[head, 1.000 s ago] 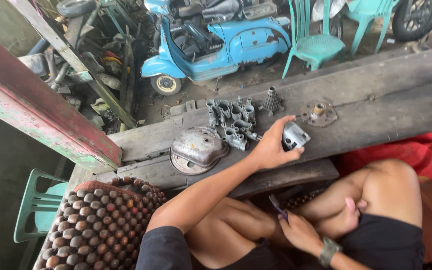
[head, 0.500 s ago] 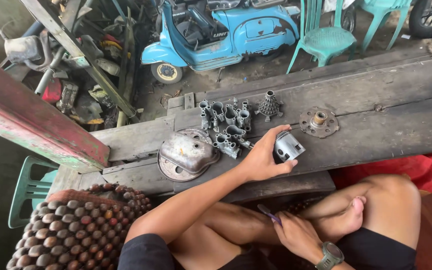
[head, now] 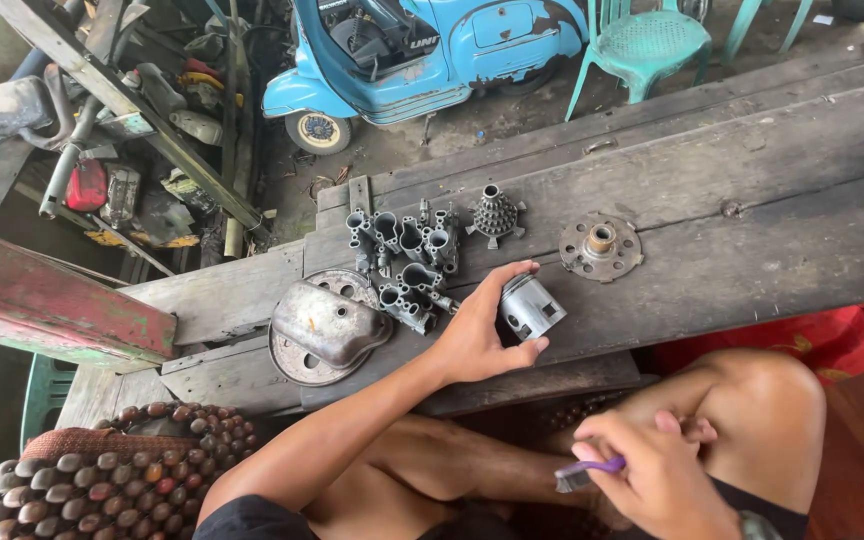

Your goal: Cleaning a motorcycle piston using a toothbrush

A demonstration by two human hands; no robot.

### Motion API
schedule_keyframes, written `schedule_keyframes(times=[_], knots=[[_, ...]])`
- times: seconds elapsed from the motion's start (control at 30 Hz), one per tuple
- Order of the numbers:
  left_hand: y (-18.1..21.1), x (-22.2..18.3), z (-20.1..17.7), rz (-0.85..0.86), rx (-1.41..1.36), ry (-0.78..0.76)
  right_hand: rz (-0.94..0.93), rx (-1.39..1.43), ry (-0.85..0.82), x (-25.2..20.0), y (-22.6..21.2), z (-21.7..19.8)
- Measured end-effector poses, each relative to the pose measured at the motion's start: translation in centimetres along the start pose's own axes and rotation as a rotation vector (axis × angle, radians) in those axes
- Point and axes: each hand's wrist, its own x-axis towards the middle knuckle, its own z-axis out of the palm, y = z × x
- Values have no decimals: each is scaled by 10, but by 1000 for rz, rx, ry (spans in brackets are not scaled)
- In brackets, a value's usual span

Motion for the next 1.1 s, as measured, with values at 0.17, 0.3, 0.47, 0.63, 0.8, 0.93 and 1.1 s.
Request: schedule_keyframes(times=[0.17, 0.3, 0.47, 0.63, 0.8, 0.93, 1.1], knots=[[-2, 3, 2, -28, -21, 30, -199, -2, 172, 53, 8, -49], [1, 5, 2, -60, -12, 17, -397, 5, 237, 92, 26, -53], [1, 5, 3, -56, 40, 18, -470, -57, 253, 128, 33, -37], [-17, 2, 11, -9, -4, 81, -562, -220, 225, 149, 49, -26], [-12, 7, 13, -11, 35, 89, -572, -176, 208, 145, 49, -33], [-19, 5, 16, -14, 38, 97, -617, -271, 253, 145, 43, -28], [-18, 2, 16, 26, 24, 146, -570, -341, 327, 143, 49, -23]])
